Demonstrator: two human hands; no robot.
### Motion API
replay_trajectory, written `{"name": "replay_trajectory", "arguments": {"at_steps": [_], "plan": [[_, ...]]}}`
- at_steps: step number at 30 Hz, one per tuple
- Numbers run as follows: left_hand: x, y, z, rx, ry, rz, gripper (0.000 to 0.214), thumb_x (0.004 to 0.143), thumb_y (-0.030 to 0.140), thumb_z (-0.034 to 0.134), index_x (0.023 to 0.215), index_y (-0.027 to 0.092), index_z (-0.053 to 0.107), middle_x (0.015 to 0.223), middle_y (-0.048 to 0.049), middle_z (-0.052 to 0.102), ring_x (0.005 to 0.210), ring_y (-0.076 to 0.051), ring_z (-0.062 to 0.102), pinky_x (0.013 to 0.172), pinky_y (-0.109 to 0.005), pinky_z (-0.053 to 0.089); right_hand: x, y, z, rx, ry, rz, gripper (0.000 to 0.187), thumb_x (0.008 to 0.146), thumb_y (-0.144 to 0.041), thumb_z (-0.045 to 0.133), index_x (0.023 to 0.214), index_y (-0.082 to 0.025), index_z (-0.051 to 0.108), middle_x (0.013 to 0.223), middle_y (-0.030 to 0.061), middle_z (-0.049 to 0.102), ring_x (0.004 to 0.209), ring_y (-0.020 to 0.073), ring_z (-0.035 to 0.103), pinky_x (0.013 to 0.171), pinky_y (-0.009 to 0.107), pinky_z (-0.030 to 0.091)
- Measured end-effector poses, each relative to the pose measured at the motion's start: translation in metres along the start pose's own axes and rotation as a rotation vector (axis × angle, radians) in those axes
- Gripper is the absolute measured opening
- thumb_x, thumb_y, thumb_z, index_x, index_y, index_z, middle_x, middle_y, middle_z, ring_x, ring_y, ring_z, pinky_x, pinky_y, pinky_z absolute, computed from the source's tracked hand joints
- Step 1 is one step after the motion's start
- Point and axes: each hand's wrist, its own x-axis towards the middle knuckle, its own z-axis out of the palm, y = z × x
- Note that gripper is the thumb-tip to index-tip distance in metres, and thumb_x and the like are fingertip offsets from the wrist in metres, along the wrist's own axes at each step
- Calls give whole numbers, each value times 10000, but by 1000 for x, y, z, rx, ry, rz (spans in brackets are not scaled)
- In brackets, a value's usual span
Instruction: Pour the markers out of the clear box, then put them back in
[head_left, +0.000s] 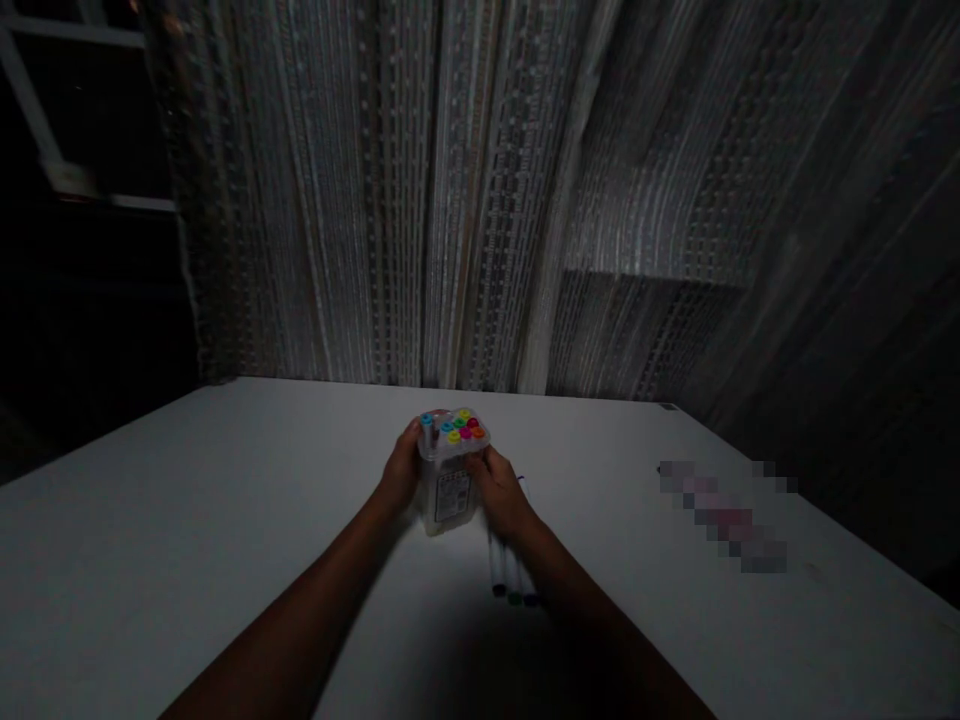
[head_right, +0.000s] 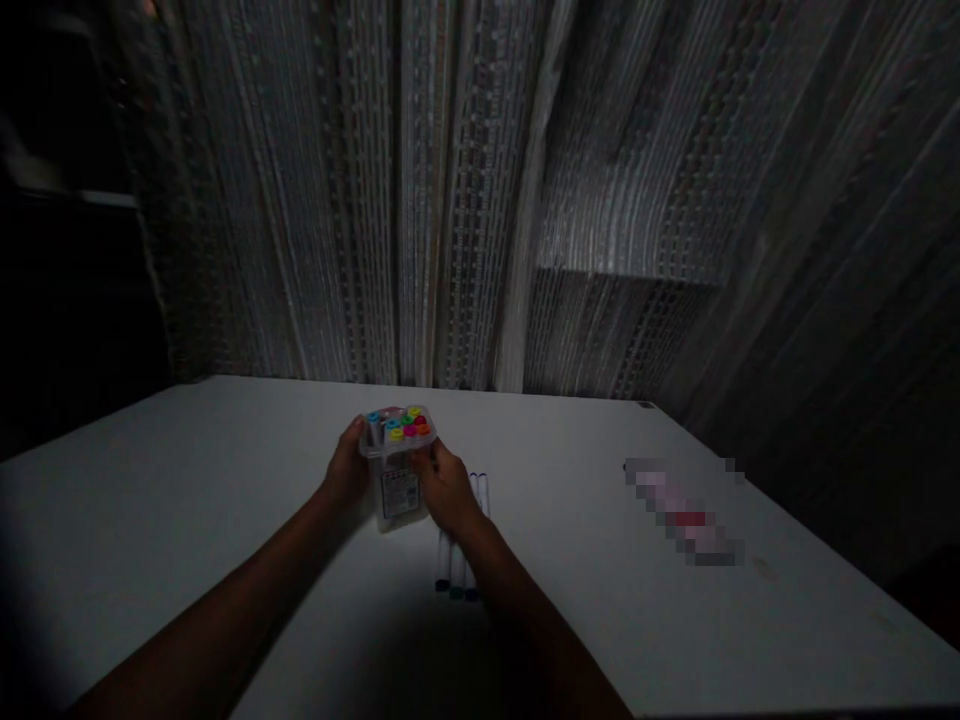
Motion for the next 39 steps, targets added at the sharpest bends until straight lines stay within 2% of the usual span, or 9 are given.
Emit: {"name": "replay_trajectory", "arguments": {"at_steps": [6,10,12,14,17,21,25,33,39], "plan": [[2,-4,-10,-14,-215,30,572,613,519,737,1057,171,641,1046,-95,709,998,-281,644,926,-385,457,6,5,-11,-86,56,-17,519,908,-559,328,1023,-160,639,995,89,680,916,217,614,834,352,479],[3,-3,-12,-16,-237,53,634,589,483,774,1119,191,585,1053,-89,691,948,-261,648,856,-360,475,6,4,-27,-596,188,142,371,895,-367,407,1095,-155,637,1011,97,673,914,202,607,842,330,448],[3,-4,-13,4,-202,58,672,589,478,781,1157,209,546,1069,-84,678,933,-252,647,823,-349,479,3,2,-32,-899,114,287,336,858,-321,487,1109,-152,633,1012,108,672,949,214,604,858,327,427],[3,-6,-13,35,-178,81,694,586,458,793,1178,221,518,1065,-77,672,937,-247,644,829,-343,472,-1,-1,-30,-1110,-44,376,311,836,-313,526,1070,-146,644,1029,128,667,978,238,602,844,332,423],[2,-7,-13,81,-168,127,723,545,382,834,1170,223,508,1038,-62,674,943,-238,643,863,-336,456,-6,-7,-21,-1256,-189,371,293,828,-303,524,1036,-136,646,1062,150,651,995,264,603,816,340,429],[-2,-2,-10,197,-188,110,661,557,255,841,1131,213,517,1026,-60,677,934,-223,641,854,-321,455,-10,-14,-6,-1312,-233,360,306,810,-285,530,1038,-116,646,1045,173,651,1009,295,605,795,355,440],[-4,1,-8,234,-209,111,579,557,239,837,1056,209,544,967,-51,683,910,-223,639,837,-326,463,-10,-10,-1,-1332,-254,357,266,821,-216,487,999,-116,658,1007,180,671,962,285,630,772,347,439],[1,-4,-14,243,-260,124,543,600,274,823,1059,202,543,989,-67,683,930,-236,642,832,-341,468,-1,-2,-8,-1150,-35,403,283,917,-292,389,984,-184,641,1015,109,696,954,216,641,742,280,421],[0,0,-12,246,-296,139,579,616,272,816,1111,209,523,1023,-69,677,971,-229,627,880,-348,448,1,-2,-8,-1150,-30,428,289,910,-319,408,948,-173,654,1007,120,693,970,231,636,735,288,420]]}}
